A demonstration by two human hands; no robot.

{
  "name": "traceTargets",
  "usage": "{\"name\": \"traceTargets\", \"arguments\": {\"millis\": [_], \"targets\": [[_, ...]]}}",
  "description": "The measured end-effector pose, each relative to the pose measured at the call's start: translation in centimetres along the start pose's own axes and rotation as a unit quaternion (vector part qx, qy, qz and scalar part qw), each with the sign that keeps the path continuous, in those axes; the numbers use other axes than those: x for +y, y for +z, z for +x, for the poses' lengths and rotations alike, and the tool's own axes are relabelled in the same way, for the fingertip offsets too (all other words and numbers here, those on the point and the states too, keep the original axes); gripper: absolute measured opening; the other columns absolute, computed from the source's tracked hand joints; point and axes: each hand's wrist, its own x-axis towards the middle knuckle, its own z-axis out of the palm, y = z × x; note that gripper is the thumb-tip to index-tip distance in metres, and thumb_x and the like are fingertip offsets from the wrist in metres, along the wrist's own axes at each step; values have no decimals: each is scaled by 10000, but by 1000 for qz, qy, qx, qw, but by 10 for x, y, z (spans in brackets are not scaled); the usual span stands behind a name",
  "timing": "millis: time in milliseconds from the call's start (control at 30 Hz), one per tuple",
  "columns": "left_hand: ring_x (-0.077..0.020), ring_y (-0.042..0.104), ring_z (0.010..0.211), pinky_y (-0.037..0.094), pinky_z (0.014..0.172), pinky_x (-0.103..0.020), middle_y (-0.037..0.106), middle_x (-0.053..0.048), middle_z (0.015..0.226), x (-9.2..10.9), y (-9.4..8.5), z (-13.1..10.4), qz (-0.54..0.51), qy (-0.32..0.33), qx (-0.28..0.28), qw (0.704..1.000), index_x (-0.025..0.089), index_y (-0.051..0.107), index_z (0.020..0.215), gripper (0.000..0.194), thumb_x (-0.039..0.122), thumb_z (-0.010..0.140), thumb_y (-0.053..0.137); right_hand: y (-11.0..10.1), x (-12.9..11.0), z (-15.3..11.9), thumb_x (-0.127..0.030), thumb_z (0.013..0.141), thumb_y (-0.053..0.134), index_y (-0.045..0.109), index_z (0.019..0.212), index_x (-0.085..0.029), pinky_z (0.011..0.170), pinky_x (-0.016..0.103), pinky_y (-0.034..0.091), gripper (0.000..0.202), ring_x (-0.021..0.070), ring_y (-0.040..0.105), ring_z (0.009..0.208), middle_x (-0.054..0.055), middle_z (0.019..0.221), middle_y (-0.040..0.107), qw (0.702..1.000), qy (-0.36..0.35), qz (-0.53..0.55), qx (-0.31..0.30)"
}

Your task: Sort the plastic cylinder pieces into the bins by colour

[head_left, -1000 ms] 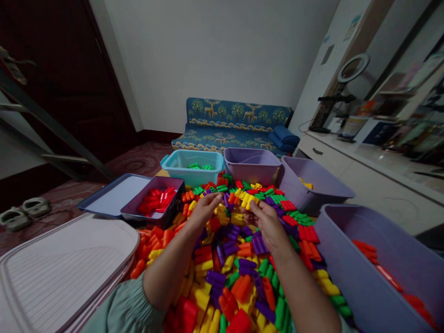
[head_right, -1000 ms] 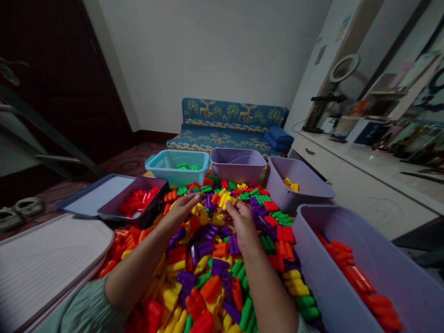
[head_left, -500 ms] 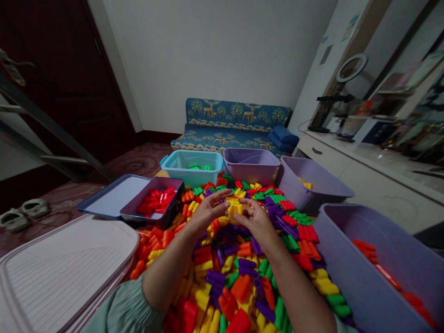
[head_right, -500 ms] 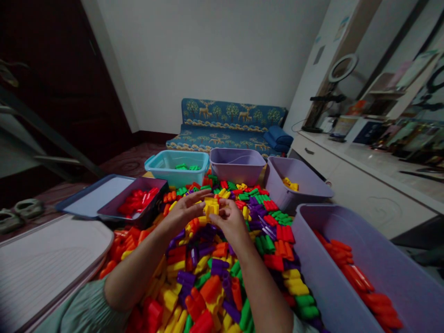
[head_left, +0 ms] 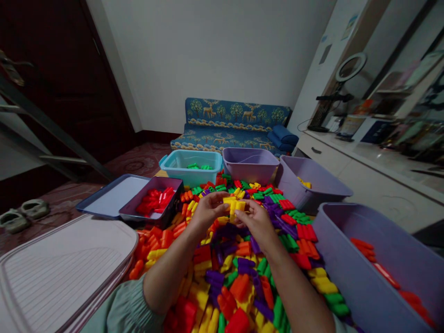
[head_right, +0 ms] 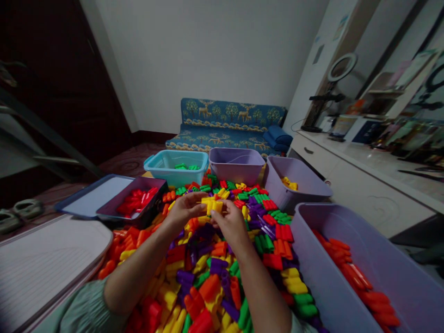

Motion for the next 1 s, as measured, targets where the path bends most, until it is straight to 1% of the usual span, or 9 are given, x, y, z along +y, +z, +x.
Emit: {"name": "traceTargets", "arguments": {"millis": [167,267,367,533,667,767,833,933,1000], "targets": [[-142,642,646,537,626,-276,687,-35,793,6,-1,-1,14,-1,46,999,124,638,970,624,437,479,859,-8,-2,4,-343,596,774,644,836,-173,466,230,449,321,118,556,495,1,689,681,1000,0,-7,27],[-135,635,626,517,591,-248,679,-18,754,7,-1,-1,34,0,53,998,127,644,965,628,444,469,861,-7,-4,2,-395,627,756,669,831,-171,457,216,428,315,120,550,517,-7,654,656,1000,1,13,-5],[-133,634,634,519,615,-252,683,-16,750,5,-1,0,25,6,59,998,123,646,958,607,429,480,860,-2,-1,-1,-391,643,749,660,869,-179,460,212,445,323,124,568,545,-9,674,650,999,-2,16,-36],[-163,663,755,537,747,-310,705,-67,904,4,1,-2,-31,-23,14,999,128,644,999,547,368,551,845,1,10,1,-367,626,760,592,1061,-203,482,258,501,494,133,582,516,-15,695,659,1000,13,21,-11],[-179,665,887,517,862,-324,683,-95,1030,12,12,-9,-94,-36,-32,994,155,599,1165,583,269,633,808,-3,5,2,-374,626,760,594,1093,-192,561,281,540,528,158,622,644,12,816,668,1000,-4,10,-3],[-189,654,945,499,893,-317,652,-114,1110,22,30,-9,-118,-32,-57,991,160,566,1240,620,246,664,781,-7,-9,0,-371,635,752,590,1077,-184,559,269,538,507,149,614,650,13,841,656,999,-13,32,17],[-199,647,949,503,866,-323,631,-128,1157,30,49,-2,-95,-27,-76,992,164,546,1279,655,249,669,772,-11,-20,0,-353,629,749,592,1048,-190,518,248,521,477,137,601,614,3,817,649,997,-24,52,48],[-185,643,889,508,804,-315,633,-127,1166,45,88,24,-10,-5,-125,992,171,500,1342,704,235,686,749,-24,-36,11,-305,591,749,601,992,-213,511,236,511,437,135,608,619,-13,812,652,989,-46,105,98],[-173,644,830,509,772,-303,665,-121,1090,54,120,49,40,8,-170,985,148,445,1387,747,236,702,729,-36,-47,26,-287,581,728,595,979,-227,538,247,519,423,136,619,630,-29,777,644,976,-68,157,137]]}}
